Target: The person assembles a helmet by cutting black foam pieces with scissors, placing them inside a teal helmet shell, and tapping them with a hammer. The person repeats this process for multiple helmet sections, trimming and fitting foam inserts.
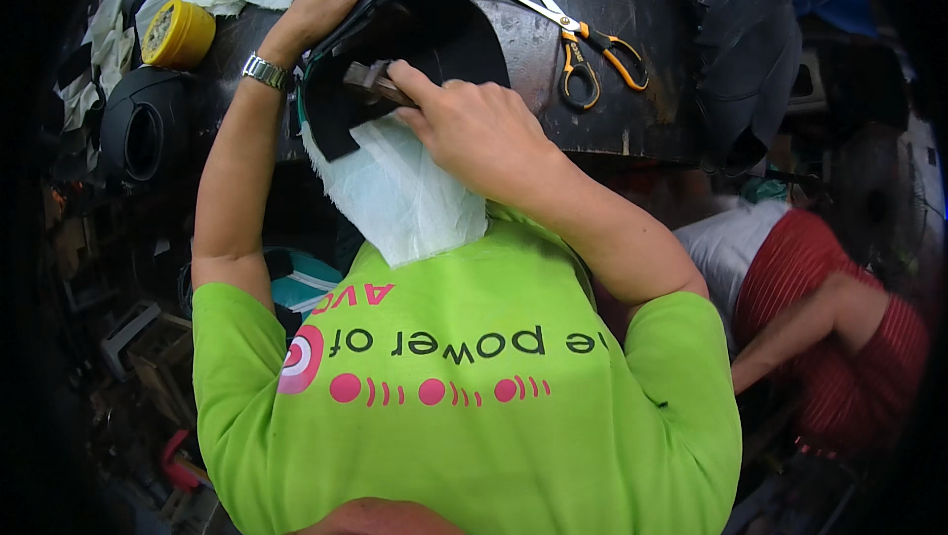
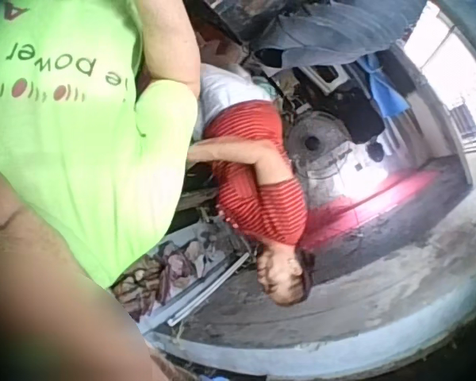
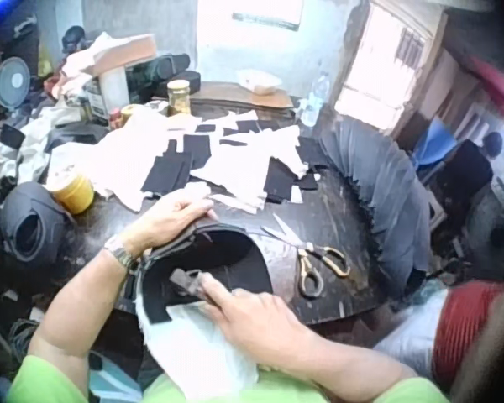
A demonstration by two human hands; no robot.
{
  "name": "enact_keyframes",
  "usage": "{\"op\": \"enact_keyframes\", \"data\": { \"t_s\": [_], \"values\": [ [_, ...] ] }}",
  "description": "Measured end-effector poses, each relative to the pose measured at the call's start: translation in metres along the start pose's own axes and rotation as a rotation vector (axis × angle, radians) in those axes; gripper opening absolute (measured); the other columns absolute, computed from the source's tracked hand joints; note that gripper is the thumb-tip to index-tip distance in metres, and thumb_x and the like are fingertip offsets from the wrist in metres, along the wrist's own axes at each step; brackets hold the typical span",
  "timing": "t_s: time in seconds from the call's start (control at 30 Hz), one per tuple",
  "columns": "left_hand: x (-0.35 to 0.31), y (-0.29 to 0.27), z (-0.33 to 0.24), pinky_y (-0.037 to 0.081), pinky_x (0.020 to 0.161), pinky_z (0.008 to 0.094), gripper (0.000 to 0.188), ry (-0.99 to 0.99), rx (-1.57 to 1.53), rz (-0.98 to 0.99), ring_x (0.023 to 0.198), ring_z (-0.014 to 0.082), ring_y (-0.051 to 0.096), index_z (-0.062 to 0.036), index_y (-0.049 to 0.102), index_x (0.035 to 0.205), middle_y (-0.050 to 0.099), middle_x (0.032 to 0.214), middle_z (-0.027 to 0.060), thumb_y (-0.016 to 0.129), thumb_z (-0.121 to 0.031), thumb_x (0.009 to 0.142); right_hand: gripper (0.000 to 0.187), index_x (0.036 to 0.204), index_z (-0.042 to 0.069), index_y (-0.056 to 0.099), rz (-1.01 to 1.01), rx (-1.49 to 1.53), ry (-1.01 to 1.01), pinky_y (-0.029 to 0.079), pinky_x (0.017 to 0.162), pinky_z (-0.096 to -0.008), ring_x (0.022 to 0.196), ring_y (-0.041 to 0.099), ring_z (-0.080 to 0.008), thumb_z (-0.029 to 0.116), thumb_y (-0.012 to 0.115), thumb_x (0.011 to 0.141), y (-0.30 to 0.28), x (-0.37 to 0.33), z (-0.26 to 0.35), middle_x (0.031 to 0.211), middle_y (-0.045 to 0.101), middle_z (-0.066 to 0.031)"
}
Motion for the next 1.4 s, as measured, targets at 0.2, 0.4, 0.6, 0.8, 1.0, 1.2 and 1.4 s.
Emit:
{"op": "enact_keyframes", "data": {
  "t_s": [0.2, 0.4, 0.6, 0.8, 1.0, 1.2, 1.4],
  "values": [
    [-0.001, -0.012, 0.020, 0.054, 0.086, 0.0311, 0.045, 0.031, 0.070, -0.035, 0.090, 0.0208, 0.071, -0.0018, 0.076, 0.111, 0.075, 0.099, 0.0139, 0.056, -0.042, 0.107, 0.040, 0.139, 0.019, 0.050, -0.074, -0.011, 0.028, 0.057, 0.075, -0.0529, 0.083, 0.071, -0.0432, 0.034, 0.059, 0.102, 0.008, 0.034, 0.008, 0.090, 0.073, -0.0201],
    [-0.002, -0.012, 0.022, 0.054, 0.089, 0.0291, 0.039, 0.064, 0.258, -0.045, 0.097, 0.0192, 0.071, -0.0057, 0.076, 0.116, 0.076, 0.105, 0.0087, 0.060, -0.039, 0.105, 0.044, 0.143, 0.021, 0.049, -0.080, -0.020, 0.229, 0.056, 0.077, -0.0541, 0.084, 0.071, -0.0444, 0.035, 0.059, 0.102, -0.006, 0.018, -0.011, 0.086, 0.073, -0.0213],
    [-0.022, -0.019, 0.000, 0.054, 0.090, 0.0303, 0.050, -0.149, 0.295, -0.015, 0.102, 0.0205, 0.071, -0.0103, 0.074, 0.126, 0.074, 0.117, 0.0117, 0.052, -0.050, 0.105, 0.041, 0.136, 0.009, 0.062, -0.149, 0.302, 0.137, 0.052, 0.093, -0.0462, 0.104, 0.069, -0.0427, 0.032, 0.060, 0.102, -0.014, 0.015, -0.027, 0.109, 0.074, -0.0221],
    [-0.097, -0.033, -0.048, 0.056, 0.083, 0.0256, 0.045, -0.331, -0.580, -0.170, 0.094, 0.0113, 0.069, -0.0070, 0.070, 0.129, 0.072, 0.116, 0.0016, 0.064, -0.042, 0.101, 0.027, 0.126, 0.000, 0.069, -0.454, 0.766, 0.264, 0.040, 0.063, -0.0197, 0.073, 0.049, -0.0025, 0.012, 0.066, 0.102, -0.046, -0.049, -0.072, 0.094, 0.064, 0.0030],
    [-0.234, -0.063, -0.237, 0.051, 0.093, 0.0311, 0.028, 0.243, 0.243, -0.711, 0.099, 0.0201, 0.068, -0.0014, 0.076, 0.113, 0.074, 0.107, 0.0107, 0.069, -0.018, 0.092, 0.025, 0.120, 0.002, 0.071, -0.670, 0.439, 0.310, 0.047, 0.070, -0.0245, 0.079, 0.060, -0.0076, 0.018, 0.070, 0.100, -0.063, -0.069, -0.139, 0.086, 0.068, 0.0012],
    [-0.243, -0.041, -0.199, 0.056, 0.067, 0.0320, 0.027, 0.278, 0.979, -0.923, 0.077, 0.0249, 0.068, -0.0102, 0.080, 0.106, 0.069, 0.093, 0.0098, 0.082, -0.003, 0.080, 0.030, 0.122, 0.010, 0.070, -0.695, -0.208, 0.195, 0.053, 0.081, -0.0381, 0.095, 0.068, -0.0305, 0.020, 0.072, 0.094, -0.036, -0.059, -0.159, 0.106, 0.069, -0.0099],
    [-0.245, -0.057, -0.072, 0.055, 0.082, 0.0421, 0.022, -0.152, 0.926, -0.860, 0.095, 0.0319, 0.068, -0.0133, 0.076, 0.112, 0.069, 0.102, 0.0093, 0.071, -0.010, 0.091, 0.030, 0.122, 0.010, 0.070, -0.648, -0.202, 0.223, 0.052, 0.083, -0.0388, 0.096, 0.068, -0.0309, 0.022, 0.071, 0.095, -0.032, -0.055, -0.174, 0.106, 0.070, -0.0102]
  ]
}}
Point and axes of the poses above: each hand's wrist, its own x-axis towards the middle knuckle, its own y-axis out of the palm, z = x × y, the point moved 3 cm from there along x, towards the middle knuckle
